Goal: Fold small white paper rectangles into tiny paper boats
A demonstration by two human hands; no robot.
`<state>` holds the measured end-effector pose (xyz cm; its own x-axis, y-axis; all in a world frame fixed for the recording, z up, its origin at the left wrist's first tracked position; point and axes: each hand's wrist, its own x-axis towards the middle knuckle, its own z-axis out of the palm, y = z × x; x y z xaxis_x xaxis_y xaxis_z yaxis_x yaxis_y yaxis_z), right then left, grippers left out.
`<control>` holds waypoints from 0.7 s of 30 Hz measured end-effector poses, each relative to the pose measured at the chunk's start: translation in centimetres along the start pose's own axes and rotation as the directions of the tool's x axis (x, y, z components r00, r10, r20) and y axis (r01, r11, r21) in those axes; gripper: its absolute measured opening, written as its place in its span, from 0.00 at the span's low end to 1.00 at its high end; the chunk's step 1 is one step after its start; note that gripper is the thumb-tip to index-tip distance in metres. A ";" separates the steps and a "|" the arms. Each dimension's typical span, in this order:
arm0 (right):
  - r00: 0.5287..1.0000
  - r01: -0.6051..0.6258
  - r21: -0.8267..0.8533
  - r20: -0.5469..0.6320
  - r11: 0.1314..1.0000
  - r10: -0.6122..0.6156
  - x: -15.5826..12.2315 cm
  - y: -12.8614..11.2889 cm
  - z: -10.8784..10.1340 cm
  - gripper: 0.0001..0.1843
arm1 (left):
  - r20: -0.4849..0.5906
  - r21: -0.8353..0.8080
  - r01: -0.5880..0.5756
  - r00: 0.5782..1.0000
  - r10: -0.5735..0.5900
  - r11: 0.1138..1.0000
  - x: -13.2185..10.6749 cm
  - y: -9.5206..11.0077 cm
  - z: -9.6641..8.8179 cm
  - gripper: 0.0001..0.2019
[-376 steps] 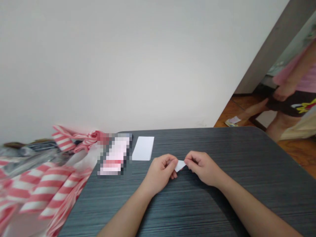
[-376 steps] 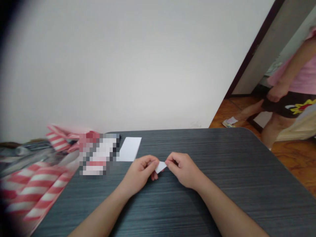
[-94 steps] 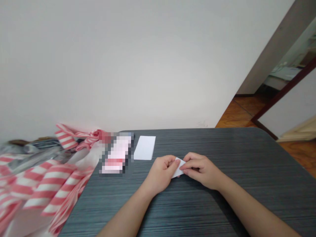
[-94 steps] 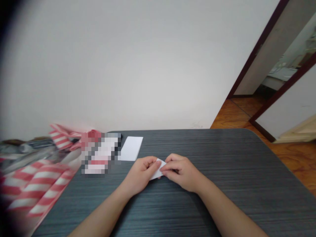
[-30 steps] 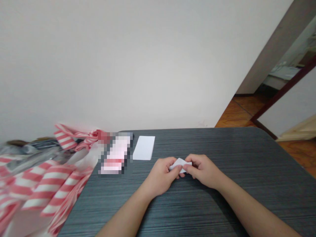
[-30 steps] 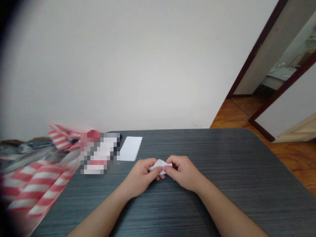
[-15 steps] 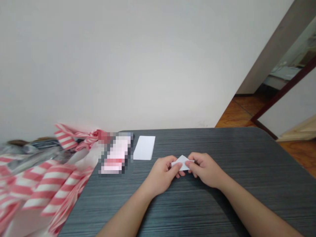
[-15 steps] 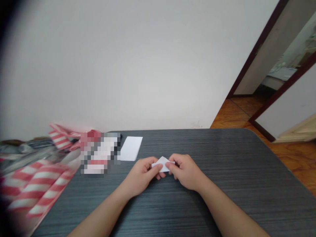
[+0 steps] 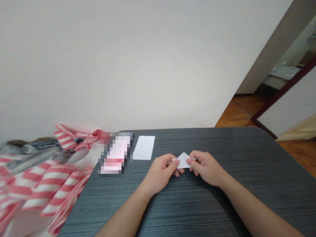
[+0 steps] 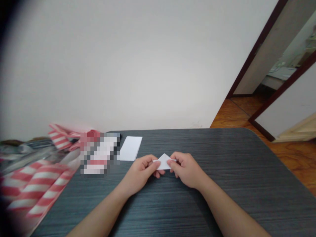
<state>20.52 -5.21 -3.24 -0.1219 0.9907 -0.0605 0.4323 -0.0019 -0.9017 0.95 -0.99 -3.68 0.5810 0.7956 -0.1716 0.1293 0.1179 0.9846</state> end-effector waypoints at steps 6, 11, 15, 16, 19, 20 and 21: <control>1.000 -0.004 0.006 0.006 1.000 0.004 -0.1 0.2 0.0 0.13 | -0.020 0.027 0.022 1.000 -0.022 0.999 -0.1 0.0 0.0 0.11; 1.000 -0.013 0.009 0.005 1.000 0.013 -0.1 0.0 0.0 0.14 | -0.042 0.027 0.020 0.999 -0.019 0.999 -0.1 0.2 0.1 0.11; 1.000 -0.018 0.044 -0.002 0.999 0.018 0.0 0.1 0.1 0.14 | -0.045 0.012 0.016 0.999 -0.016 1.000 -0.1 0.1 0.1 0.11; 1.000 -0.016 0.068 0.002 0.998 0.016 0.0 0.2 0.1 0.13 | -0.043 0.008 0.019 0.999 -0.019 1.000 -0.1 0.2 0.1 0.11; 1.000 -0.009 0.135 0.024 0.991 0.006 0.0 0.5 0.3 0.11 | -0.040 0.003 0.023 0.999 -0.023 1.000 -0.1 0.2 0.1 0.12; 0.999 -0.010 0.145 0.032 0.989 0.005 0.0 0.5 0.3 0.10 | -0.038 0.006 0.023 0.999 -0.022 1.000 -0.1 0.2 0.1 0.12; 0.999 -0.012 0.146 0.038 0.989 0.007 0.0 0.6 0.3 0.10 | -0.032 0.010 0.020 0.999 -0.020 1.000 -0.1 0.3 0.1 0.12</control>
<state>20.47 -5.24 -3.88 -0.1524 0.9848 -0.0828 0.2989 -0.0339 -0.9537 1.00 -1.12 -3.41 0.5523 0.8118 -0.1898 0.1492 0.1278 0.9805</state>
